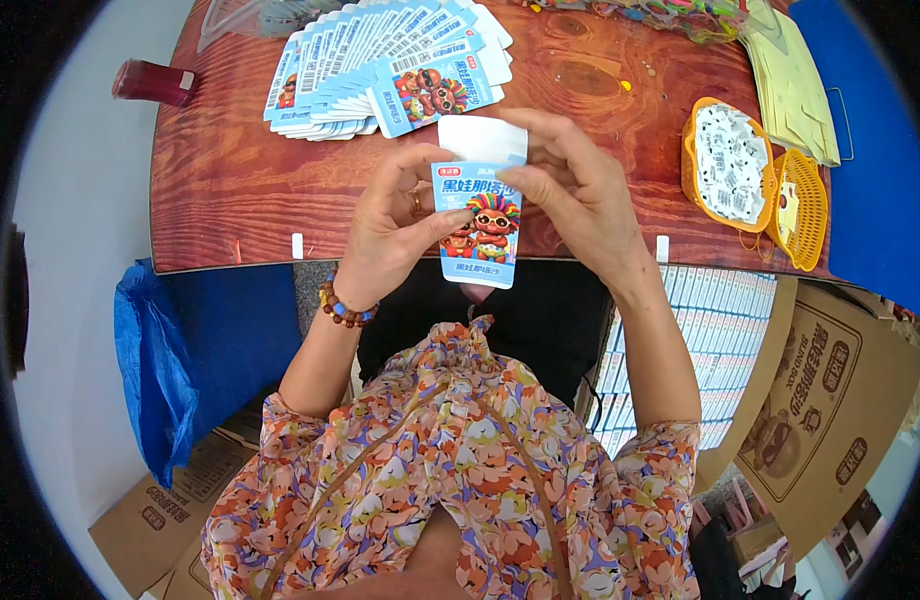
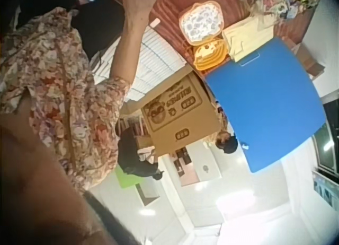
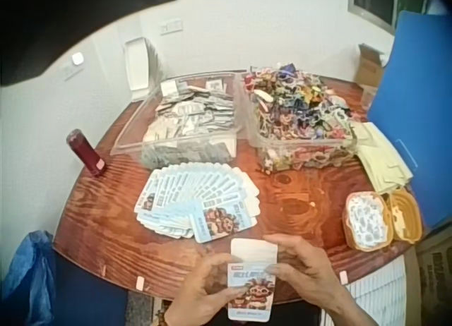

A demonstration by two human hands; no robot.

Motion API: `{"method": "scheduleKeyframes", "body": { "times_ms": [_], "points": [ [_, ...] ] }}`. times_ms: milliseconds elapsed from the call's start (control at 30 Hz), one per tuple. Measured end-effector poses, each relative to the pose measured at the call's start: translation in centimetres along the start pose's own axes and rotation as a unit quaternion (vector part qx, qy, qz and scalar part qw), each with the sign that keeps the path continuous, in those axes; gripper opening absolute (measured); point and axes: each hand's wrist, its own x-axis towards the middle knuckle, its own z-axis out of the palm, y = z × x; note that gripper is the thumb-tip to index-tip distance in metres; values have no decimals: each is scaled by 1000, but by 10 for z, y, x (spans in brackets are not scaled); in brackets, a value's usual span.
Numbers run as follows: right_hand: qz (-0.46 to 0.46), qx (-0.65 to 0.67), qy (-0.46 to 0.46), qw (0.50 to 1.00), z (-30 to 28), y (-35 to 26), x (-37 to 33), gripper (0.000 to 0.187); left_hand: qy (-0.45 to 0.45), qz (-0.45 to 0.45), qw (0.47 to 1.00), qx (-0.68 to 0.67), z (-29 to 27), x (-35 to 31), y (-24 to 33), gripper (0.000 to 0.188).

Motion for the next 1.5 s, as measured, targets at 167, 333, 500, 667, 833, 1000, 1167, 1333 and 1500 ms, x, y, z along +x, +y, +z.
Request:
{"method": "scheduleKeyframes", "body": {
  "times_ms": [167,333,500,667,833,1000,1167,1333,1500],
  "points": [
    [9,13,6,1000,-4,-5,5,15,-13,10,999,46,5,-4,1,46],
    [45,6,-44,998,-12,-11,9,13,-10,15,999,46,3,-7,2,46],
    [101,-79,-105,986,-17,-19,12,19,-19,-9,999,41,0,-8,1,54],
    [88,-119,-112,983,-18,-24,11,18,-30,-40,996,71,-1,-8,5,57],
    [88,-210,-140,964,-18,-31,12,21,-25,-58,993,98,-3,-7,2,61],
    [34,-315,-178,932,-15,-37,10,22,-20,-47,993,102,-1,-7,-2,66],
    [-75,-372,-161,911,-12,-27,-1,31,-6,-41,998,41,3,-7,-5,63],
    [-50,-315,-122,940,-16,-10,-11,40,-34,-17,999,31,5,-2,-6,56],
    [27,-184,-41,982,-12,-3,-16,36,-9,-38,999,-1,7,-2,-10,51]
  ]
}}
